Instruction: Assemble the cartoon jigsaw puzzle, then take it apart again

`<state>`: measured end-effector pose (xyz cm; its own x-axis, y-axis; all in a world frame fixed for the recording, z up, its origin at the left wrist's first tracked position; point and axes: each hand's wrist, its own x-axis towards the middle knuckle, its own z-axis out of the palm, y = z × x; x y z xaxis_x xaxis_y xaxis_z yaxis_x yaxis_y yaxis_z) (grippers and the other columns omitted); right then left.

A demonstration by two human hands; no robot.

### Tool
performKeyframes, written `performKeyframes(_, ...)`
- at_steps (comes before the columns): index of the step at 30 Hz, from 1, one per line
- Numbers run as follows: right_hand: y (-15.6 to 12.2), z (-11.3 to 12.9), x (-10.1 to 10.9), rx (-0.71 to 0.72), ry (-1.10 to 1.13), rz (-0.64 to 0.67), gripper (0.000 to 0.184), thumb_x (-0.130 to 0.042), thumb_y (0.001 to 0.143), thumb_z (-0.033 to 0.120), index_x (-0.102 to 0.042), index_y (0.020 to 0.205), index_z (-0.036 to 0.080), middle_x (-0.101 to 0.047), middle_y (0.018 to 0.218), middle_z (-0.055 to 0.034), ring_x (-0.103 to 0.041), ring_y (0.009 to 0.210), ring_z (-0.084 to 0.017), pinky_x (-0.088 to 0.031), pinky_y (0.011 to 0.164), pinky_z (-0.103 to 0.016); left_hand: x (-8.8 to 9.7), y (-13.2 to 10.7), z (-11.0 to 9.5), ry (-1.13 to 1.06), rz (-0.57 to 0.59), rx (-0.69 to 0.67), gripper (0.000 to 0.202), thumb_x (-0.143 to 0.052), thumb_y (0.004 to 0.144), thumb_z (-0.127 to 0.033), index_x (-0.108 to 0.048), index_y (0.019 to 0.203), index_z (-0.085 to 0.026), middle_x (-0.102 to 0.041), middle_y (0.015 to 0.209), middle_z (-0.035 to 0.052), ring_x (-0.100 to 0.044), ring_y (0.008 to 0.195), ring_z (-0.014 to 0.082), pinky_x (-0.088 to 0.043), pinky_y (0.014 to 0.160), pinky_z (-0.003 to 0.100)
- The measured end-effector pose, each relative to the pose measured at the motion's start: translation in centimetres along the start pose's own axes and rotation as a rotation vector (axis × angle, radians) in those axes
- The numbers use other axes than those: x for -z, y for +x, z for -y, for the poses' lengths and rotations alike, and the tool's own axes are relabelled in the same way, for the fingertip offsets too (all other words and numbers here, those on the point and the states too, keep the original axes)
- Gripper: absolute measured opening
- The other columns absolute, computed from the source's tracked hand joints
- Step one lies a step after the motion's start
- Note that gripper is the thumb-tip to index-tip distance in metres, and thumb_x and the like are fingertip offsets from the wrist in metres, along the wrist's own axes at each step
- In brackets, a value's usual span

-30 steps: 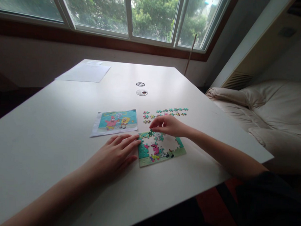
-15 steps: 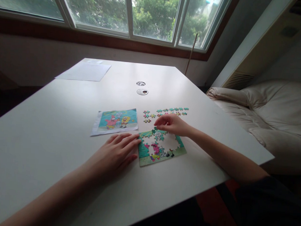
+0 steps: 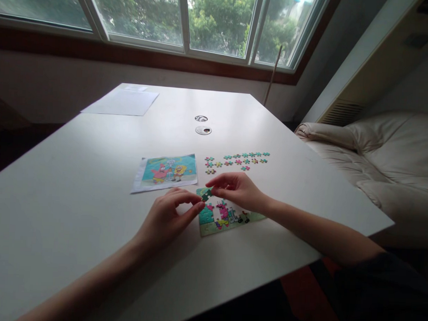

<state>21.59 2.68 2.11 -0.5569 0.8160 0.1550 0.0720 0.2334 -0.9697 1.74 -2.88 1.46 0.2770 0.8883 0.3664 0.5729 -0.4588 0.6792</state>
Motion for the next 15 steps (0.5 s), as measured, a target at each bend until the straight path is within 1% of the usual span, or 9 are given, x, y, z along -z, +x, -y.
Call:
performKeyframes(4,-0.1,0.2,-0.1,-0.008,-0.054,0.02,0.022,-0.067,0.076,0.025,-0.069,0.094,0.014,-0.066,0.07,-0.0011,-0.057,0.059,-0.008,-0.045,0.054,-0.021,0.0,0.2,-0.1,-0.075,-0.003,0.091,0.017,-0.061,0.081,-0.035,-0.069,0.079,-0.02,-0.068,0.074,0.0,-0.058,0.066,0.0136,-0.044,0.061,0.024)
performKeyframes(6,-0.2,0.3,0.0,-0.012,-0.067,0.071,0.024,-0.066,0.076,0.026,-0.068,0.097,0.014,-0.067,0.07,-0.0015,-0.059,0.06,-0.009,-0.046,0.054,-0.021,0.1,0.4,-0.2,-0.136,0.002,0.145,0.019,-0.059,0.082,-0.036,-0.069,0.08,-0.019,-0.068,0.073,0.0003,-0.057,0.065,0.0136,-0.043,0.06,0.024)
performKeyframes(10,-0.4,0.6,0.3,0.012,-0.146,0.195,0.026,-0.063,0.08,0.026,-0.065,0.103,0.014,-0.069,0.073,-0.0031,-0.063,0.066,-0.012,-0.047,0.055,-0.022,0.3,0.5,-0.2,-0.255,0.051,0.232,0.025,-0.056,0.083,-0.039,-0.068,0.082,-0.018,-0.068,0.074,0.0017,-0.058,0.067,0.0151,-0.042,0.059,0.024)
performKeyframes(12,-0.5,0.9,0.5,0.07,-0.222,0.215,0.024,-0.061,0.081,0.024,-0.065,0.103,0.014,-0.07,0.077,-0.0041,-0.064,0.07,-0.012,-0.048,0.058,-0.023,0.3,0.5,-0.2,-0.246,0.063,0.236,0.025,-0.054,0.084,-0.04,-0.067,0.082,-0.018,-0.066,0.072,0.0012,-0.056,0.066,0.0146,-0.041,0.057,0.023)
performKeyframes(15,-0.5,1.2,0.9,0.24,-0.375,0.18,0.02,-0.061,0.082,0.021,-0.066,0.101,0.014,-0.07,0.082,-0.0054,-0.063,0.074,-0.012,-0.05,0.066,-0.026,0.4,0.5,-0.3,-0.177,0.066,0.206,0.026,-0.052,0.084,-0.039,-0.065,0.078,-0.018,-0.063,0.069,0.0,-0.053,0.062,0.0133,-0.038,0.055,0.022)
